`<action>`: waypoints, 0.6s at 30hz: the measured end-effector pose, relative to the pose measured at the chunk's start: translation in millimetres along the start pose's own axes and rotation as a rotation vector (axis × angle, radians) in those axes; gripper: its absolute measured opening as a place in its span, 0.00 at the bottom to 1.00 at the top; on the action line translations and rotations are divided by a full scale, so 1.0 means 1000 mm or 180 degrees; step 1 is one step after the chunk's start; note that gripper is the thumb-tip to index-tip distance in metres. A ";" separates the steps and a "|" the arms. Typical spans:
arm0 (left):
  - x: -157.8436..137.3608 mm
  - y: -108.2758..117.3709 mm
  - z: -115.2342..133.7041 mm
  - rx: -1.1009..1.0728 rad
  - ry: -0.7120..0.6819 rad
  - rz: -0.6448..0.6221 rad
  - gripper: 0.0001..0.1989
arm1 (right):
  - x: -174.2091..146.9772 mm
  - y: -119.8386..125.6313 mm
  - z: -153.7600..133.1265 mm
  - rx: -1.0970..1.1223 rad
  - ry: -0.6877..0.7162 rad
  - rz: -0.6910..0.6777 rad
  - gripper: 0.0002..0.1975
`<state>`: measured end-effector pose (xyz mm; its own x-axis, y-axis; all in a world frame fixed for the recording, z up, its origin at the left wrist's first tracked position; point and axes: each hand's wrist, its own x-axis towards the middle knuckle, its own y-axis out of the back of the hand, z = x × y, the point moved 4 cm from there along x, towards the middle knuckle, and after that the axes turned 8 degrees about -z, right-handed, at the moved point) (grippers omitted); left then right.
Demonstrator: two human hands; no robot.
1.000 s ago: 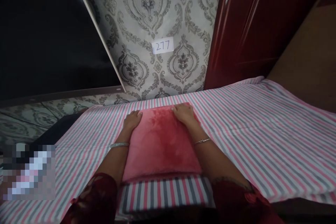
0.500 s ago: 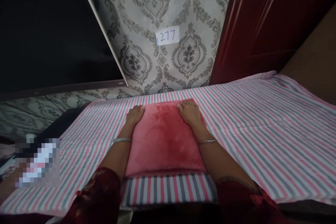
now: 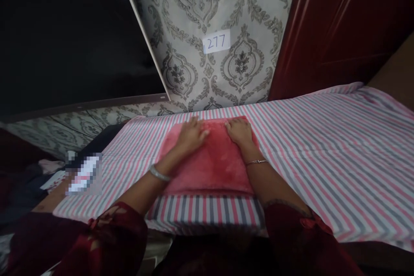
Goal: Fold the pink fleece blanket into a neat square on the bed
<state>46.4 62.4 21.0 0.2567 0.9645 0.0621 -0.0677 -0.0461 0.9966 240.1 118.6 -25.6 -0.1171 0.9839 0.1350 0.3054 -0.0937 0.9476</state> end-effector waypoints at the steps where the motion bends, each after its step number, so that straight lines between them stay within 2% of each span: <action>1: -0.011 -0.008 0.014 0.0019 -0.0278 -0.0032 0.31 | 0.000 -0.001 0.000 0.0003 0.0000 0.0005 0.24; 3: -0.029 -0.027 0.034 0.0064 -0.0640 -0.0192 0.32 | 0.001 -0.003 0.001 0.0002 0.0010 0.0020 0.24; 7: -0.043 -0.051 0.040 0.0119 -0.0703 -0.0296 0.32 | 0.002 -0.006 0.002 -0.0011 0.0038 0.0070 0.25; 14: -0.037 -0.052 0.035 0.0157 -0.0724 -0.0251 0.33 | -0.006 0.008 -0.007 -0.0055 0.0063 0.0170 0.25; 18: -0.037 -0.054 0.035 0.0142 -0.0740 -0.0176 0.33 | -0.032 0.012 -0.020 -0.0310 0.0451 0.0189 0.26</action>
<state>74.2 20.5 -33.2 0.4741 0.8804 0.0127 -0.0059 -0.0112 0.9999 228.3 82.7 -12.5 -0.2356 0.9456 0.2244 0.2235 -0.1720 0.9594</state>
